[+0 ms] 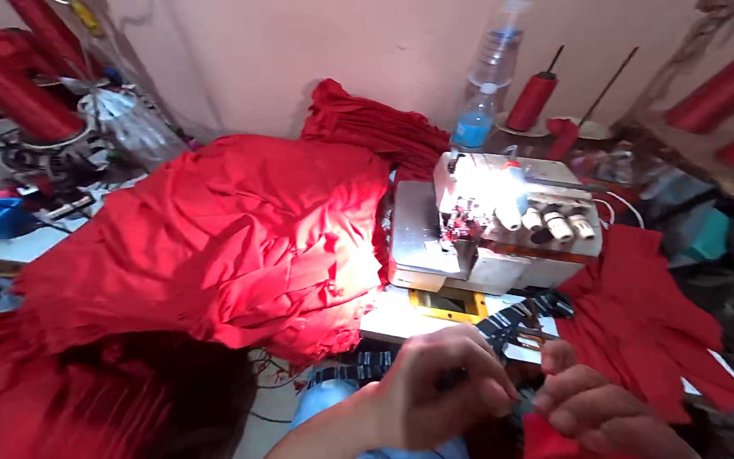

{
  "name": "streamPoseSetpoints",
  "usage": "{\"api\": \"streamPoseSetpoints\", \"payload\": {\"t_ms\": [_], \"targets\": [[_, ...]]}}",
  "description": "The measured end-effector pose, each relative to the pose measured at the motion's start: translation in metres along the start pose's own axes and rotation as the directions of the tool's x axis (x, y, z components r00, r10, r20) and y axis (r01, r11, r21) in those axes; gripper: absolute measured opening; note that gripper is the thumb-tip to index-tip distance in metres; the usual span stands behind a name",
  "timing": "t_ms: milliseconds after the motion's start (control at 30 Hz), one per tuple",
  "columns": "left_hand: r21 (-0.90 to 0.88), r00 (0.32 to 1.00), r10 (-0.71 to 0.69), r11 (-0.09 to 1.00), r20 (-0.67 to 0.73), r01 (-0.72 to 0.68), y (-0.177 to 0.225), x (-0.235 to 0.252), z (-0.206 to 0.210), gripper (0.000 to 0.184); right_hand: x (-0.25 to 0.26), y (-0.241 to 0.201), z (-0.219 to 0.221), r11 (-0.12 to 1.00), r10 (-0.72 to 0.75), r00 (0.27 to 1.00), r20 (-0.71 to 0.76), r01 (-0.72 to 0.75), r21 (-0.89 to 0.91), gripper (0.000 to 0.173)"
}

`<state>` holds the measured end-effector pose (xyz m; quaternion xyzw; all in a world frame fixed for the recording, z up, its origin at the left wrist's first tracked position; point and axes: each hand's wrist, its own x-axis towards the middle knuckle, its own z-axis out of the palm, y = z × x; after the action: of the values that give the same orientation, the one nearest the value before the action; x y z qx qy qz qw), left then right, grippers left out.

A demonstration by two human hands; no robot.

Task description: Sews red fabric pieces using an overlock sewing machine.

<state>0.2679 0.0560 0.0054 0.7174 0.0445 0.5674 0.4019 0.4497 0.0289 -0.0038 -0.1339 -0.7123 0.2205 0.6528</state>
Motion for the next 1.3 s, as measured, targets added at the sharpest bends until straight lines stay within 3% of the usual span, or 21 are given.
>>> {"api": "streamPoseSetpoints", "payload": {"t_ms": [67, 167, 267, 400, 500, 567, 633, 700, 733, 800, 867, 933, 1000, 1033, 1100, 1133, 1200, 1300], "targets": [[0.159, 0.994, -0.001, 0.987, -0.112, 0.019, -0.003, -0.014, -0.013, 0.033, 0.009, 0.012, 0.022, 0.999, -0.028, 1.000, 0.013, 0.028, -0.043, 0.020], [0.223, 0.968, 0.006, 0.973, -0.252, 0.052, -0.004, -0.028, -0.013, 0.019, 0.012, 0.039, 0.067, 0.998, 0.023, 0.992, -0.125, -0.031, -0.061, 0.019], [0.005, 0.882, -0.159, 0.984, -0.443, 0.180, -0.008, -0.042, -0.013, 0.014, 0.012, 0.055, 0.096, 0.991, 0.132, 0.972, -0.192, -0.126, 0.043, 0.019], [-0.178, 0.822, -0.262, 0.964, -0.506, 0.198, -0.017, -0.054, -0.023, 0.020, 0.006, 0.065, 0.106, 0.970, 0.230, 0.946, -0.227, -0.204, 0.131, 0.009], [-0.102, 0.767, -0.204, 0.978, -0.608, 0.179, -0.022, -0.056, -0.022, 0.020, 0.006, 0.068, 0.106, 0.976, 0.216, 0.942, -0.256, -0.214, 0.036, 0.005], [0.134, 0.774, -0.037, 0.979, -0.632, 0.156, -0.025, -0.055, -0.024, 0.014, 0.007, 0.069, 0.105, 0.977, 0.161, 0.955, -0.251, -0.191, -0.098, 0.007], [0.426, 0.816, 0.147, 0.895, -0.558, 0.130, -0.025, -0.052, -0.034, 0.011, 0.007, 0.070, 0.103, 0.973, 0.147, 0.968, -0.202, -0.179, -0.149, 0.009], [0.504, 0.860, 0.159, 0.854, -0.485, 0.127, -0.019, -0.049, -0.050, 0.014, 0.011, 0.067, 0.096, 0.970, 0.234, 0.964, -0.124, -0.240, -0.035, 0.011], [0.431, 0.867, 0.079, 0.887, -0.493, 0.164, -0.014, -0.047, -0.056, 0.011, 0.015, 0.064, 0.090, 0.942, 0.329, 0.942, -0.070, -0.322, 0.099, 0.011], [0.115, 0.875, -0.223, 0.947, -0.430, 0.298, 0.001, -0.041, -0.068, 0.009, 0.024, 0.061, 0.078, 0.763, 0.493, 0.864, 0.106, -0.488, 0.424, 0.011], [-0.102, 0.887, -0.417, 0.909, -0.198, 0.405, 0.013, -0.035, -0.085, 0.023, 0.036, 0.060, 0.065, 0.543, 0.547, 0.795, 0.264, -0.576, 0.611, 0.019], [0.063, 0.927, -0.375, 0.926, 0.031, 0.372, 0.023, -0.030, -0.101, 0.030, 0.043, 0.063, 0.053, 0.460, 0.501, 0.787, 0.361, -0.595, 0.659, 0.021], [0.481, 0.934, -0.331, 0.846, 0.137, 0.230, 0.039, -0.024, -0.108, 0.039, 0.047, 0.067, 0.043, 0.585, 0.422, 0.811, 0.406, -0.585, 0.561, 0.022], [0.709, 0.934, -0.314, 0.698, 0.169, 0.106, 0.045, -0.022, -0.108, 0.039, 0.049, 0.068, 0.039, 0.687, 0.392, 0.825, 0.407, -0.556, 0.468, 0.021], [0.908, 0.937, -0.266, 0.404, 0.228, -0.107, 0.048, -0.020, -0.105, 0.030, 0.052, 0.065, 0.034, 0.867, 0.344, 0.845, 0.409, -0.454, 0.208, 0.020], [0.926, 0.932, -0.275, 0.353, 0.237, -0.131, 0.050, -0.019, -0.106, 0.026, 0.053, 0.063, 0.032, 0.912, 0.326, 0.841, 0.431, -0.400, 0.091, 0.020], [0.913, 0.931, -0.301, 0.401, 0.204, -0.071, 0.053, -0.019, -0.111, 0.017, 0.055, 0.059, 0.029, 0.945, 0.318, 0.798, 0.512, -0.309, -0.105, 0.018], [0.810, 0.930, -0.348, 0.575, 0.119, 0.112, 0.062, -0.017, -0.120, 0.015, 0.053, 0.050, 0.031, 0.911, 0.374, 0.756, 0.538, -0.189, -0.368, 0.029]]}}
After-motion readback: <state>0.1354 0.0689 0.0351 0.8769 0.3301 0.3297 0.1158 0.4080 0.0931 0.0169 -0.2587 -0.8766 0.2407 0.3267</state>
